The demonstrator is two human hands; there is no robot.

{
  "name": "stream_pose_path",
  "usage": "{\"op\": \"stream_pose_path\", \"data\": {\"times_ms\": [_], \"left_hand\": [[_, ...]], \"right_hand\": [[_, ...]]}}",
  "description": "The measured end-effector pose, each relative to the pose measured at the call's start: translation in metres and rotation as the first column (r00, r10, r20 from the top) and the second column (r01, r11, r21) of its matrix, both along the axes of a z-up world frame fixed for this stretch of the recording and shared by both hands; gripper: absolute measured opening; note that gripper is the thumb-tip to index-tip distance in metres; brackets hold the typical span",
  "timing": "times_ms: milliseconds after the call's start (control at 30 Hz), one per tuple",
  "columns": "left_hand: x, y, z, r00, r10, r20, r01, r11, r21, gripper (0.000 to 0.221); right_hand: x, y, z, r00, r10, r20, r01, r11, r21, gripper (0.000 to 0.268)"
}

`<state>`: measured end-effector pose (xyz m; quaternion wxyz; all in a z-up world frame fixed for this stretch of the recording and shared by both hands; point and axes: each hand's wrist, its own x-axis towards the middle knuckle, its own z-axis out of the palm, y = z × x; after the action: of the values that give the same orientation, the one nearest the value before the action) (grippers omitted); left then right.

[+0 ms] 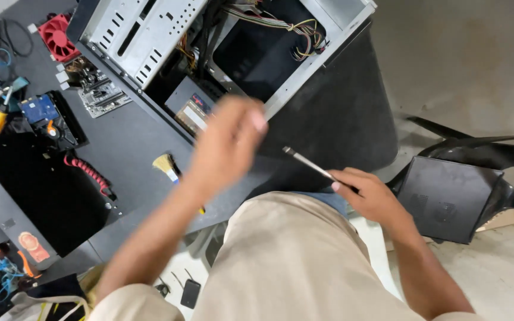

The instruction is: Installing a power supply unit into a desktop computer case and securing it with screws using a screwdriver.

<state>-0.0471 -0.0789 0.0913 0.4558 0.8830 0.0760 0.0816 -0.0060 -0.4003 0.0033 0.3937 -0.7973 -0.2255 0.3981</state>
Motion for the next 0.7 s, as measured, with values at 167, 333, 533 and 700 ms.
{"op": "stream_pose_path", "data": {"times_ms": [167, 333, 533, 700], "left_hand": [[-0.048, -0.037, -0.030, 0.997, -0.066, -0.024, 0.067, 0.997, 0.041, 0.038], [-0.108, 0.023, -0.076, 0.889, 0.453, 0.066, -0.456, 0.867, 0.201, 0.031], [-0.119, 0.035, -0.033, 0.608, 0.707, -0.362, -0.788, 0.592, -0.168, 0.046], [-0.144, 0.016, -0.095, 0.569, 0.600, -0.562, -0.758, 0.647, -0.077, 0.040]], "right_hand": [[0.031, 0.043, 0.070, 0.978, 0.202, 0.048, -0.206, 0.974, 0.095, 0.033], [0.091, 0.079, 0.106, 0.756, 0.551, 0.354, -0.555, 0.826, -0.099, 0.037], [0.139, 0.197, 0.135, 0.326, 0.888, 0.325, -0.434, 0.446, -0.782, 0.027], [0.132, 0.292, 0.054, 0.143, 0.972, 0.186, -0.460, 0.231, -0.857, 0.030]]}}
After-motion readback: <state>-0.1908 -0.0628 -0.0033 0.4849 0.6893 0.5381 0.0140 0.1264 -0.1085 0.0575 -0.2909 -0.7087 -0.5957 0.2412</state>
